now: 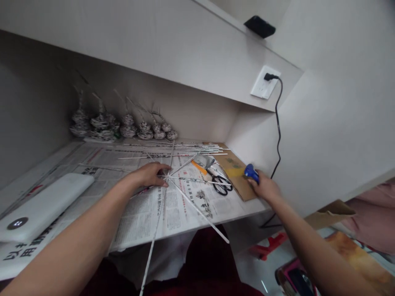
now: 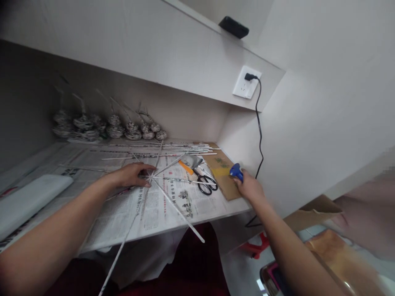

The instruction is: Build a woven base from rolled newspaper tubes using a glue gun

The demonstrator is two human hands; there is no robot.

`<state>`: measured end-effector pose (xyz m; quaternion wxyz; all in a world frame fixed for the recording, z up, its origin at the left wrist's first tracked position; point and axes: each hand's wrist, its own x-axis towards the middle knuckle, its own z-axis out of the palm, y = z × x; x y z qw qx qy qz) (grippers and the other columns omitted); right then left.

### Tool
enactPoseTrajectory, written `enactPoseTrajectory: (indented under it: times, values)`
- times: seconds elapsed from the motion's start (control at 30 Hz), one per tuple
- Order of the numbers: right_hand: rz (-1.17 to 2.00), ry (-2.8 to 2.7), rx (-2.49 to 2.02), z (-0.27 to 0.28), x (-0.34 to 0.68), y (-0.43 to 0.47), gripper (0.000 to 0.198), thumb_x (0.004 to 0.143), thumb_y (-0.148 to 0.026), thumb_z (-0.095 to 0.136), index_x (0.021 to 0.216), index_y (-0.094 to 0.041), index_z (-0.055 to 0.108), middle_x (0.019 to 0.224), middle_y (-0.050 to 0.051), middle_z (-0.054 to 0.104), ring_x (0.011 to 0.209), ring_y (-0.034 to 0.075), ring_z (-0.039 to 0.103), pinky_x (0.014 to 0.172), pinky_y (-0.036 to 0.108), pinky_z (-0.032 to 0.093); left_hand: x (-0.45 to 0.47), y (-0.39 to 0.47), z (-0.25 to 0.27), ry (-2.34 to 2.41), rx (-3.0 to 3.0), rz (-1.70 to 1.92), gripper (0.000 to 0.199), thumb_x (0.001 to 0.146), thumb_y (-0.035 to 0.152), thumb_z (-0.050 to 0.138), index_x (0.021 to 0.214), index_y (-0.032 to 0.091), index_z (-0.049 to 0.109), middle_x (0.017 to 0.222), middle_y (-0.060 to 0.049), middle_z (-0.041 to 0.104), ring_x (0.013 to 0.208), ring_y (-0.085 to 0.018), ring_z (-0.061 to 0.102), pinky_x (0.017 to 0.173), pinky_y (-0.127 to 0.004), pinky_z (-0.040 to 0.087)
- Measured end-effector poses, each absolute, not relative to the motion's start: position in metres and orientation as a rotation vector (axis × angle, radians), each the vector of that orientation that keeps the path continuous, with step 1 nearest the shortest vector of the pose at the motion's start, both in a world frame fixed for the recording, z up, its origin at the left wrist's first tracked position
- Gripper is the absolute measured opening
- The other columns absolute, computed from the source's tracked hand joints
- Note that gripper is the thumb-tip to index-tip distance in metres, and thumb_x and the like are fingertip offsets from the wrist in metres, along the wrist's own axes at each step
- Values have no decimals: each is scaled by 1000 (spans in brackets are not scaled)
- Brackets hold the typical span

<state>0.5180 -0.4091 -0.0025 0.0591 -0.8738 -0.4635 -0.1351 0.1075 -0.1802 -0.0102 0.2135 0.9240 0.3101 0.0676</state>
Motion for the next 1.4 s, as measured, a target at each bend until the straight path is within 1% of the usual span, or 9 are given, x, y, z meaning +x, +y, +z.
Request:
enactPoseTrajectory:
  times: [0.17, 0.37, 0.63, 0.83, 0.9, 1.03, 1.13, 1.23, 1.4]
  values:
    - [-320, -1529, -2539, -15, 536, -401, 55, 90, -31, 39, 139, -6, 32, 124, 21, 57, 106, 29, 60, 87, 36, 45, 107, -180, -12, 879, 2561, 186, 81, 59, 54, 70, 130, 19, 53, 98, -7, 65, 89, -23, 61, 77, -27, 45]
    - [-313, -1529, -2514, -11, 530, -361, 52, 89, -29, 42, 137, -10, 37, 119, 19, 61, 103, 28, 61, 85, 35, 44, 107, -180, -12, 896, 2545, 191, 81, 59, 53, 71, 130, 20, 52, 101, -8, 65, 90, -22, 61, 79, -27, 44]
    - [-726, -1568, -2512, 3, 498, -335, 42, 86, -32, 48, 120, -6, 53, 105, 24, 63, 103, 35, 55, 86, 43, 38, 107, -184, -7, 899, 2548, 172, 80, 59, 51, 72, 130, 19, 53, 101, -8, 66, 91, -24, 61, 80, -29, 44]
    - [-277, -1850, -2129, 2, 441, -287, 23, 86, -36, 51, 87, -20, 69, 90, 8, 70, 90, 23, 60, 83, 33, 41, 108, -183, -7, 903, 2540, 169, 79, 59, 50, 72, 130, 20, 53, 101, -8, 65, 91, -23, 61, 80, -28, 44]
    - [-183, -1763, -2056, -3, 428, -270, 24, 82, -40, 56, 93, -20, 67, 94, 7, 70, 87, 21, 61, 79, 32, 44, 108, -182, -8, 895, 2532, 167, 80, 59, 50, 72, 130, 20, 52, 102, -8, 65, 91, -24, 61, 80, -28, 44]
    - [-100, -1703, -1966, -14, 415, -242, 46, 72, -47, 67, 110, -21, 62, 109, 9, 65, 100, 22, 58, 85, 34, 43, 107, -182, -8, 888, 2532, 175, 80, 60, 50, 72, 130, 19, 53, 102, -8, 65, 91, -24, 61, 80, -28, 44]
    - [66, -1516, -1973, -21, 414, -228, 40, 64, -41, 74, 98, -21, 65, 102, 7, 66, 98, 23, 58, 86, 35, 43, 108, -182, -8, 891, 2530, 175, 79, 59, 51, 72, 130, 20, 53, 102, -8, 65, 91, -23, 61, 80, -28, 44]
    - [231, -1136, -1925, -21, 422, -218, 25, 70, -39, 68, 85, -19, 63, 83, 4, 68, 82, 20, 62, 74, 32, 47, 108, -182, -8, 902, 2523, 178, 79, 59, 51, 72, 129, 21, 54, 101, -7, 65, 91, -24, 60, 81, -29, 44]
    - [376, -859, -1795, 5, 445, -217, 26, 88, -44, 44, 89, -20, 54, 63, -1, 64, 56, 14, 61, 55, 27, 50, 107, -181, -9, 881, 2499, 190, 80, 59, 51, 73, 129, 19, 54, 100, -9, 65, 91, -24, 60, 81, -29, 44]
